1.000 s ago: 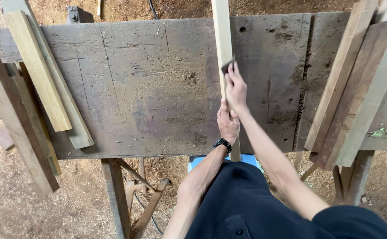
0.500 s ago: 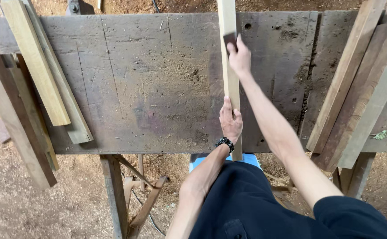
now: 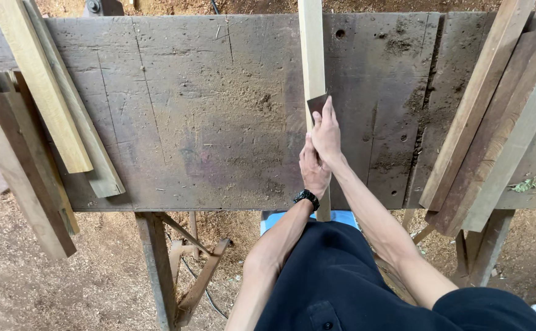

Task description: The person sands a piece of wood on a workbench using sandpaper, moving the paper along the length and edges of the timber.

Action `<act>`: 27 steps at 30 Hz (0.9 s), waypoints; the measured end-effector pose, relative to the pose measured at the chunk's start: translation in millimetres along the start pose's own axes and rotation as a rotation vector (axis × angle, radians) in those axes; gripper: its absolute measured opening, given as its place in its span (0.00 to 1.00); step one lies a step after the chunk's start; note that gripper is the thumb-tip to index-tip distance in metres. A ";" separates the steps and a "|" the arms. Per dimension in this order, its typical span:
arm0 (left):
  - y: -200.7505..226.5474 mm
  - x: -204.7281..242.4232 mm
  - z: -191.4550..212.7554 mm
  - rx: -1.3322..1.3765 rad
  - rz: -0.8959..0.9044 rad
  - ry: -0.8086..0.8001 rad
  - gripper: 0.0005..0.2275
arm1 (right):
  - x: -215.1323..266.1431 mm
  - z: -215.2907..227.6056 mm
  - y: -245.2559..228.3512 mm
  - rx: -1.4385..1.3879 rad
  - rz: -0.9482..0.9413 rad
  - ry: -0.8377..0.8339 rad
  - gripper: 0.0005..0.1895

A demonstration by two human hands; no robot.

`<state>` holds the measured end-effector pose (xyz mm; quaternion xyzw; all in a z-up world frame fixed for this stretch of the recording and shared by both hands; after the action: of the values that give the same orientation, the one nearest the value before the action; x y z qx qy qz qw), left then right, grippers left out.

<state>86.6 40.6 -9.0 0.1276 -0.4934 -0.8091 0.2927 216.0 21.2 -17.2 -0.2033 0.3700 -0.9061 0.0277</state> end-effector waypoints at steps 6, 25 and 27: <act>9.1 0.0 4.2 -0.097 -0.111 0.025 0.29 | -143.6 -29.8 -22.3 -0.015 -0.068 -0.068 0.33; 4.5 2.6 1.6 -0.097 -0.123 0.034 0.29 | -150.8 -17.8 -38.6 0.027 -0.068 -0.148 0.33; 4.2 1.7 1.4 -0.091 -0.105 0.029 0.29 | -80.8 -3.5 -16.0 -0.044 0.040 -0.063 0.32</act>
<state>86.1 39.1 -4.6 0.1515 -0.4444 -0.8431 0.2621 290.2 51.3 -36.7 -0.2250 0.3925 -0.8902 0.0529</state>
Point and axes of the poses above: each hand's wrist, its own x-axis away from the middle knuckle, its own z-axis out of the back of the hand, y = z × x, the point moved 7 cm from there along -x, towards the middle knuckle, and after that the axes turned 10 degrees about -z, right-handed, at the moved point
